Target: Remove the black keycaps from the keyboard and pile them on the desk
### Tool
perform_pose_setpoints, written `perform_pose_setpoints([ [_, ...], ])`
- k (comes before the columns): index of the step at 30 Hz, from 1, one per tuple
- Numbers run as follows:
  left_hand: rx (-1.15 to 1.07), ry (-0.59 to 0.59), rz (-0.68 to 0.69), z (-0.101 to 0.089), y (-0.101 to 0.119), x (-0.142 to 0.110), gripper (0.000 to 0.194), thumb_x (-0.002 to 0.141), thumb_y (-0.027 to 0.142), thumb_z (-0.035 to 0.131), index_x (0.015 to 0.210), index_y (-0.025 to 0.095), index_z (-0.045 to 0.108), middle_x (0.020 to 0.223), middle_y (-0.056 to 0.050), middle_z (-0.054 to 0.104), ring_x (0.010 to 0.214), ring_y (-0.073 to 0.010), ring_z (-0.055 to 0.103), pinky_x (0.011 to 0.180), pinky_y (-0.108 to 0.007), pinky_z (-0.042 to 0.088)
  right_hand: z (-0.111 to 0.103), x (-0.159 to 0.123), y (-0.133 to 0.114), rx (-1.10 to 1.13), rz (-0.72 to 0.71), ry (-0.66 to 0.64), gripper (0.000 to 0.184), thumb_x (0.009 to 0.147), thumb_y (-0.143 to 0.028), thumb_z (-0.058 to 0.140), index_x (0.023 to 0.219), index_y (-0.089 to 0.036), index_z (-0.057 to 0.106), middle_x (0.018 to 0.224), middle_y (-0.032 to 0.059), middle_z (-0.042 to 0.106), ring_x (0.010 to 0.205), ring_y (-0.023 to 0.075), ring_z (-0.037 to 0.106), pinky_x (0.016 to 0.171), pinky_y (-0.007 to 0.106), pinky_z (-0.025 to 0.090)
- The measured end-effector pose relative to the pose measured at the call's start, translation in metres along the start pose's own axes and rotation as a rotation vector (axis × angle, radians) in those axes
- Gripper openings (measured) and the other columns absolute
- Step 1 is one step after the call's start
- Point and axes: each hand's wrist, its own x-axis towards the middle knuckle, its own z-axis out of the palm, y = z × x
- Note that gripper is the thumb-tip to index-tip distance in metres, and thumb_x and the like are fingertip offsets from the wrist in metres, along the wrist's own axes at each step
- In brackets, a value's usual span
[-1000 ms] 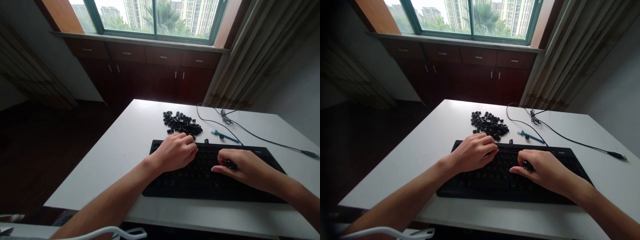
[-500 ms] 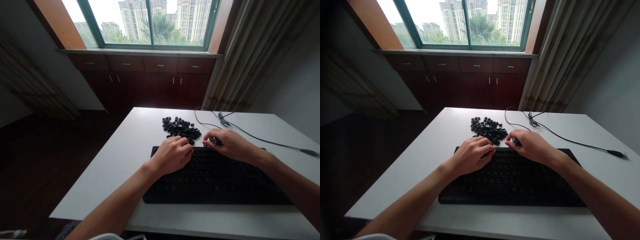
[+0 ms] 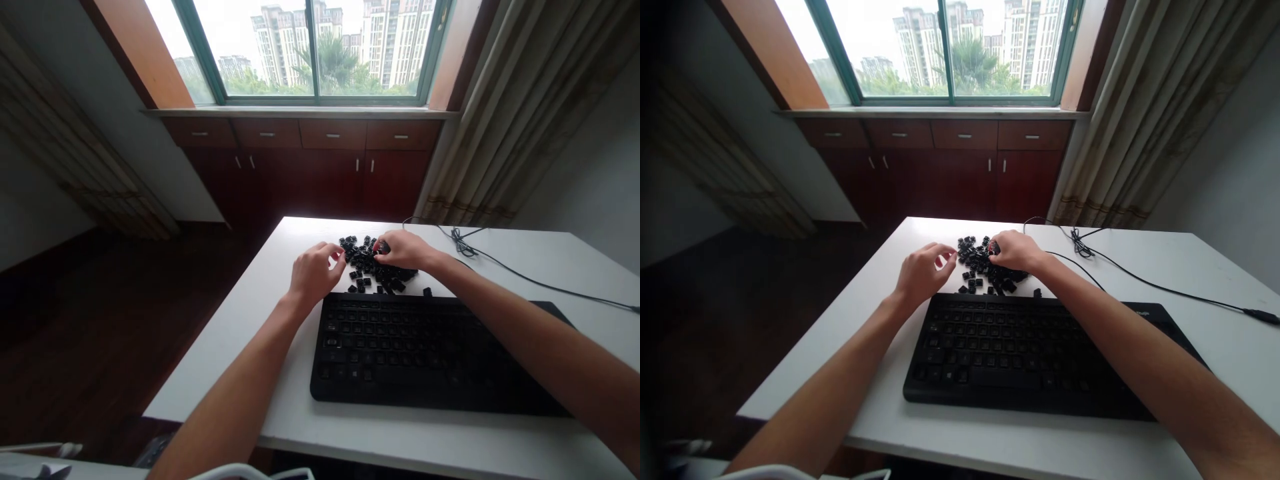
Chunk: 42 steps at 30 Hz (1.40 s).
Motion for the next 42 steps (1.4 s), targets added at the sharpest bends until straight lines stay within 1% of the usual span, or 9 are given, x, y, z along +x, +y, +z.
perform_pose_setpoints([
  [2,-0.017,-0.003,0.003,0.001,0.003,-0.001,0.019,0.093,0.034,0.055,0.097,0.023,0.071,0.092,-0.001,0.072,0.068,-0.0142,0.063,0.063,-0.027,0.044,0.003,0.001,0.0,-0.019,0.018,-0.014,0.028,0.091,-0.042,0.064,0.102,-0.017,0.068,0.095,0.0048,0.07,0.083,0.0173,0.065,0.076,0.035,0.054],
  [5,-0.047,-0.011,0.01,0.001,0.008,-0.002,0.018,0.092,0.032,0.057,0.097,0.023,0.072,0.092,-0.002,0.072,0.07,-0.0152,0.064,0.063,-0.028,0.044,0.005,0.001,-0.002,-0.027,0.026,0.01,0.023,0.088,-0.04,0.067,0.096,-0.019,0.072,0.089,0.0035,0.071,0.079,0.0173,0.065,0.07,0.031,0.051],
  [8,-0.089,-0.019,0.01,0.001,0.009,-0.002,0.018,0.091,0.032,0.058,0.097,0.023,0.072,0.092,-0.002,0.072,0.072,-0.0163,0.065,0.064,-0.028,0.044,0.004,-0.001,-0.006,-0.03,0.021,0.072,0.016,0.084,-0.037,0.069,0.085,-0.023,0.076,0.083,0.0033,0.073,0.076,0.0193,0.066,0.061,0.029,0.044],
  [11,-0.154,-0.036,0.005,0.001,0.011,-0.002,0.018,0.092,0.032,0.058,0.096,0.022,0.072,0.092,-0.003,0.072,0.07,-0.0159,0.064,0.065,-0.029,0.045,0.0,-0.011,-0.013,-0.032,0.007,0.168,0.017,0.086,-0.038,0.066,0.087,-0.024,0.077,0.092,0.0042,0.075,0.081,0.0212,0.066,0.063,0.03,0.043],
  [17,-0.38,-0.142,0.05,-0.001,0.03,-0.004,0.023,0.095,0.034,0.055,0.105,0.02,0.071,0.095,-0.001,0.074,0.074,-0.0118,0.067,0.068,-0.023,0.052,-0.014,-0.073,-0.022,0.03,-0.079,0.301,0.023,0.096,-0.043,0.057,0.105,-0.028,0.073,0.104,0.0018,0.074,0.084,0.0177,0.068,0.076,0.03,0.05],
  [22,-0.735,-0.359,0.078,-0.006,0.061,-0.015,0.025,0.095,0.034,0.057,0.11,0.018,0.07,0.096,-0.003,0.074,0.081,-0.013,0.067,0.068,-0.022,0.052,-0.015,-0.133,-0.019,0.212,-0.309,0.38,0.019,0.094,-0.024,0.062,0.112,-0.027,0.068,0.106,0.002,0.074,0.089,0.0165,0.07,0.08,0.03,0.055],
  [25,-0.833,-0.458,0.067,-0.006,0.075,-0.022,0.027,0.094,0.034,0.06,0.112,0.017,0.071,0.094,-0.004,0.074,0.081,-0.0133,0.067,0.067,-0.022,0.051,-0.01,-0.152,-0.019,0.295,-0.344,0.426,0.028,0.092,-0.016,0.063,0.118,-0.027,0.065,0.109,0.0022,0.073,0.094,0.0153,0.069,0.082,0.028,0.055],
  [33,-0.934,-0.558,0.036,-0.007,0.085,-0.027,0.035,0.09,0.022,0.063,0.124,0.018,0.068,0.098,-0.005,0.074,0.084,-0.0138,0.064,0.073,-0.025,0.051,0.002,-0.159,-0.019,0.38,-0.343,0.481,0.025,0.089,-0.012,0.067,0.112,-0.022,0.065,0.102,0.0021,0.073,0.087,0.0122,0.068,0.073,0.023,0.054],
  [42,-0.955,-0.627,0.006,-0.009,0.085,-0.028,0.036,0.089,0.031,0.067,0.123,0.02,0.07,0.104,-0.007,0.073,0.087,-0.0176,0.066,0.074,-0.026,0.055,0.009,-0.169,-0.018,0.3,-0.294,0.546,0.031,0.089,-0.018,0.069,0.117,-0.024,0.057,0.104,0.0013,0.073,0.075,0.0122,0.067,0.069,0.024,0.055],
])
